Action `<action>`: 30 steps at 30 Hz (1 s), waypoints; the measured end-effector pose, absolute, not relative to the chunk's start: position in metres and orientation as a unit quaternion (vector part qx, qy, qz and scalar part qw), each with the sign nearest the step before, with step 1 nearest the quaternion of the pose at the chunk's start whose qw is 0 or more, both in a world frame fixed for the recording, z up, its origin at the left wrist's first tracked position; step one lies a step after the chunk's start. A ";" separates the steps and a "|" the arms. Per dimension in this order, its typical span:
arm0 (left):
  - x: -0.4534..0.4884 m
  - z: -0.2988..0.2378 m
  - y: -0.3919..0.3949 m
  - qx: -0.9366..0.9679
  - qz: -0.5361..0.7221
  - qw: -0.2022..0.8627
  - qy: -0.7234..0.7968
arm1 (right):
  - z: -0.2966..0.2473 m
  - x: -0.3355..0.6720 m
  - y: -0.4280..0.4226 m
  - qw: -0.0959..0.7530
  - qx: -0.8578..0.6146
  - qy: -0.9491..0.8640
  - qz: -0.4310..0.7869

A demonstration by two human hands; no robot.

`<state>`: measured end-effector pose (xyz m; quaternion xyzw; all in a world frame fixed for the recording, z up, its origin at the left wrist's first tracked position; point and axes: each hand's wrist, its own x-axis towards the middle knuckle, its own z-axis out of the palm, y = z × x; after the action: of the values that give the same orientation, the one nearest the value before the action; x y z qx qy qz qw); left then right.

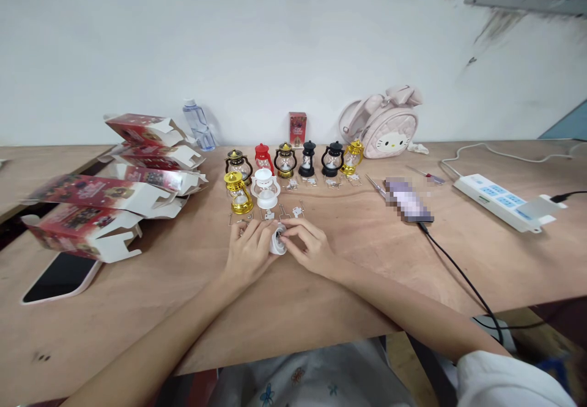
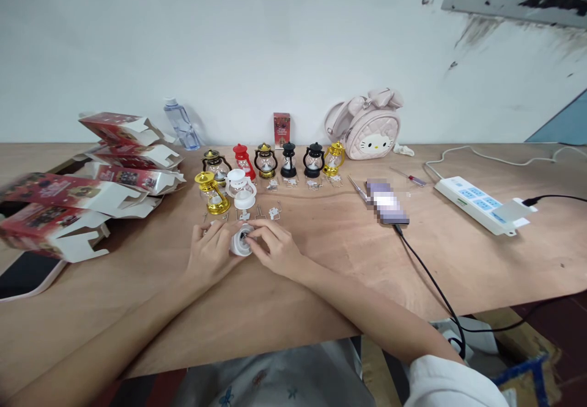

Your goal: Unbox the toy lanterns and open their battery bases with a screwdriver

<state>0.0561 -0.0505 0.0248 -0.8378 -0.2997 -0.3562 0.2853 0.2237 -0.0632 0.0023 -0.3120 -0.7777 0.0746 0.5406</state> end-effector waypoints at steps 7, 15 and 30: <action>0.055 0.027 -0.050 -0.832 -0.361 0.284 -0.309 | 0.004 0.221 -0.064 0.606 -0.369 -0.671 0.215; 0.054 0.030 -0.050 -0.834 -0.353 0.299 -0.301 | -0.005 0.220 -0.047 0.543 -0.430 -0.456 0.560; 0.055 0.037 -0.050 -0.841 -0.313 0.379 -0.227 | 0.012 0.223 -0.049 0.411 -0.374 -0.237 0.797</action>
<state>0.0554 -0.0505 0.0373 -0.8409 -0.2274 -0.3128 0.3787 0.2232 -0.0486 0.0116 -0.3739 -0.2372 0.7967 0.4113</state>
